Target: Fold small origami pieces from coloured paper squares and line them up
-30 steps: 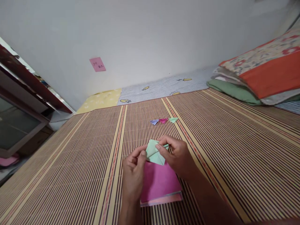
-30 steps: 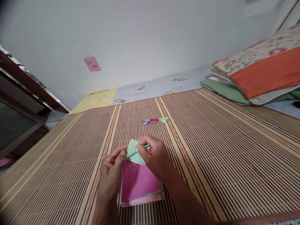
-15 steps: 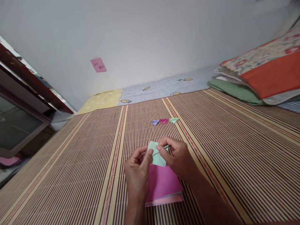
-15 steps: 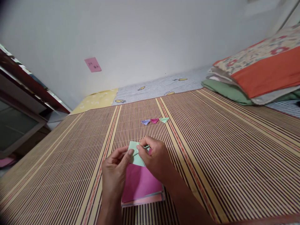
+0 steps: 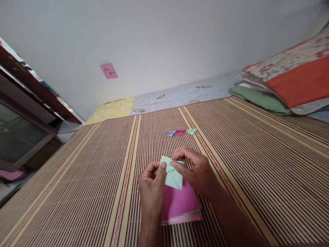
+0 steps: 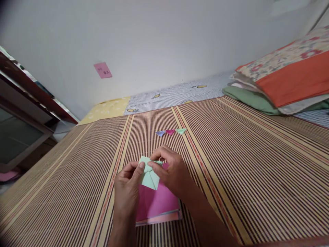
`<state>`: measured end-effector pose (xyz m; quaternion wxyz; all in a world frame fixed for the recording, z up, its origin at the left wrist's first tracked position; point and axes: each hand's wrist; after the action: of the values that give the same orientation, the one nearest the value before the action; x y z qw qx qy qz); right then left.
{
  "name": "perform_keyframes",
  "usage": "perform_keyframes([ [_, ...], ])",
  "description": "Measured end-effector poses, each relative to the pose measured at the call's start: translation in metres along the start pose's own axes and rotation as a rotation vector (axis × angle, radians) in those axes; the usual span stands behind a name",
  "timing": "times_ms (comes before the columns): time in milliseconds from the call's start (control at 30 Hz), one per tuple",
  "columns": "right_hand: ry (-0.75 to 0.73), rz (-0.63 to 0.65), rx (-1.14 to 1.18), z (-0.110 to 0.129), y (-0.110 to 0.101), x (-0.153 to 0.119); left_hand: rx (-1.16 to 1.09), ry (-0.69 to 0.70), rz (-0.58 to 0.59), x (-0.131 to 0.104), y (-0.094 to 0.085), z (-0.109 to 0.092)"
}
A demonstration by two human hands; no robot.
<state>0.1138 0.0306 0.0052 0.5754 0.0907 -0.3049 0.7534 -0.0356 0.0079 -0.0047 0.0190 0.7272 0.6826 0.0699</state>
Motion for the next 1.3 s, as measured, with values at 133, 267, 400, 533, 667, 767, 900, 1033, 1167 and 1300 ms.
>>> perform_keyframes([
  [133,0.003,0.034,0.086,0.001,-0.004,0.0,0.016,-0.007,0.043,-0.001,0.0,-0.001],
  [267,0.057,0.045,0.121,0.002,-0.004,0.0,0.032,0.0,0.073,-0.002,0.001,-0.002],
  [400,0.035,0.06,0.117,0.004,-0.007,-0.001,0.044,0.004,0.078,-0.004,0.001,-0.003],
  [533,0.006,0.117,0.119,0.004,-0.015,-0.002,-0.003,-0.016,0.087,-0.004,0.0,-0.003],
  [667,-0.022,0.149,0.109,0.003,-0.019,-0.002,-0.001,-0.027,0.101,-0.004,0.001,-0.004],
  [767,0.026,0.141,0.138,0.002,-0.016,-0.002,0.03,-0.023,0.138,-0.004,0.002,-0.006],
  [900,0.108,0.109,0.132,0.002,-0.011,-0.002,0.044,-0.021,0.165,-0.004,0.002,-0.008],
  [1033,0.135,0.101,0.117,0.003,-0.01,-0.003,0.028,-0.031,0.185,-0.004,0.001,-0.007],
  [1167,0.153,0.109,0.089,0.006,-0.011,-0.003,0.044,-0.044,0.185,-0.004,0.001,-0.006],
  [1300,0.144,0.109,0.071,0.006,-0.012,-0.003,0.076,-0.052,0.172,-0.004,0.0,-0.005],
])
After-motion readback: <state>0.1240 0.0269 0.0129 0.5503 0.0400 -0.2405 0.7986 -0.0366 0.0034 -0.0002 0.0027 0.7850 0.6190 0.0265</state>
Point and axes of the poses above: each hand's wrist, its own x-axis towards the middle knuckle, its own y-axis out of the palm, z = x × y, and after that the axes turned 15 degrees about z, right-handed
